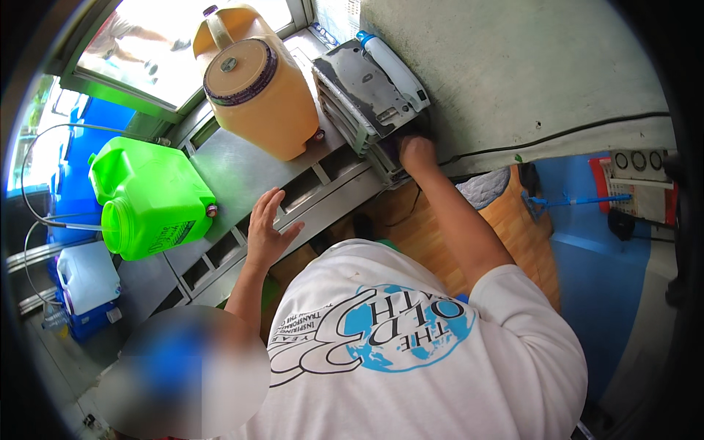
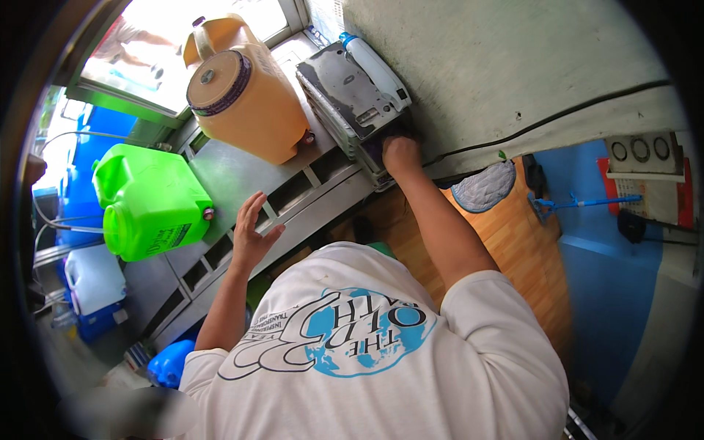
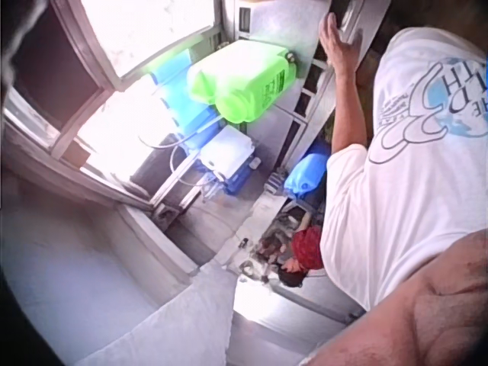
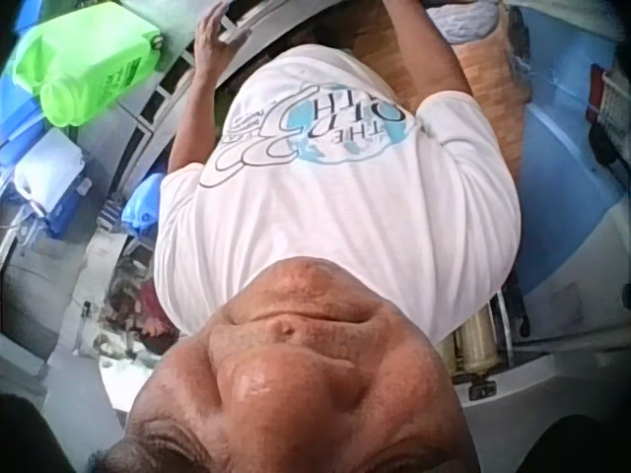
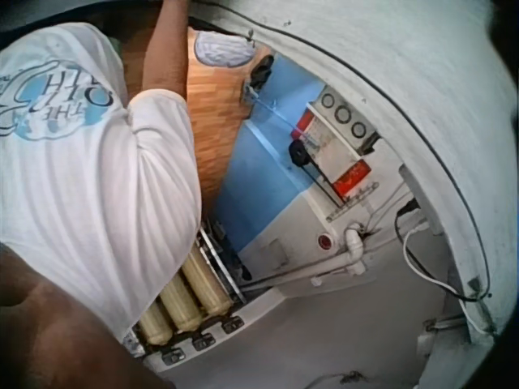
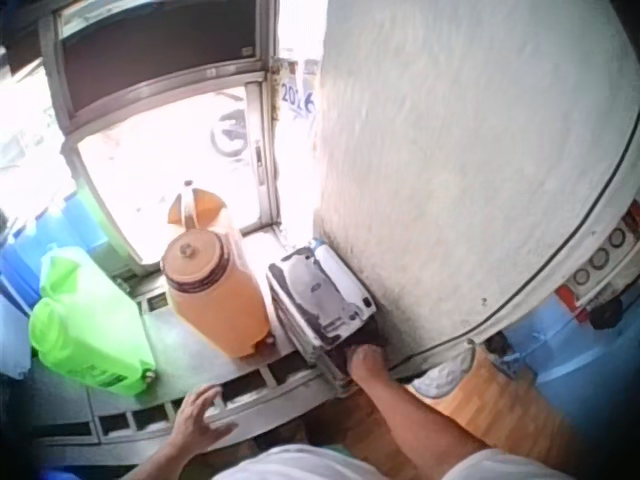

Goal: The person fills two plastic jugs with water from a tap, secures their lids, and applies sealant around the rim of each lid using a caulking gun. The person then hands the filled jugs through a service window to a customer.

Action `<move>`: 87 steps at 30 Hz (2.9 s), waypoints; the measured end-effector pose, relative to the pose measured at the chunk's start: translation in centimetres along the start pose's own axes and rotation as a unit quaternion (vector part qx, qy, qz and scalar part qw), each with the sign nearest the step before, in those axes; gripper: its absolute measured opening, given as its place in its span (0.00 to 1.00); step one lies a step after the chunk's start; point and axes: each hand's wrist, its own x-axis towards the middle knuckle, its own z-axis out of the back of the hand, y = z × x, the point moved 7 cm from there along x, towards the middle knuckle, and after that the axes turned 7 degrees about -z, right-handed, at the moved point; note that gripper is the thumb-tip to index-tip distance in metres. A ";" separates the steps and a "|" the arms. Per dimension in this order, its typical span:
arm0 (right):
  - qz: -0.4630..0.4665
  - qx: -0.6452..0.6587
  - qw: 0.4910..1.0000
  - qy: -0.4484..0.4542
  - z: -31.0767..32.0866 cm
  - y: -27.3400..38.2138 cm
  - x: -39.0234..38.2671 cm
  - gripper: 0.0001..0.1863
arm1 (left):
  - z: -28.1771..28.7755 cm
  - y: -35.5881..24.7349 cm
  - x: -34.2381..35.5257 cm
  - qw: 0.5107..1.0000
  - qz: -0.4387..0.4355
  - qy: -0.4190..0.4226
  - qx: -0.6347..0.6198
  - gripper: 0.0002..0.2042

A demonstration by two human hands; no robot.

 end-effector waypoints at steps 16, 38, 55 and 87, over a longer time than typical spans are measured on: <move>-0.057 0.225 0.955 0.187 9.2 5.3 -5.3 0.09 | -10.6 -11.1 13.0 0.983 -0.054 0.142 -0.103 0.14; 0.142 -0.152 0.927 0.311 5.0 4.6 -3.4 0.10 | -7.0 13.0 -21.2 0.844 0.443 -0.059 -0.296 0.05; 0.213 -0.191 0.941 0.182 5.6 3.6 -3.3 0.17 | -8.3 9.9 -14.2 0.869 0.353 -0.082 -0.338 0.04; 0.015 0.009 0.974 0.227 -3.7 -3.5 -0.4 0.18 | -7.5 10.5 -19.1 0.853 0.384 -0.062 -0.348 0.04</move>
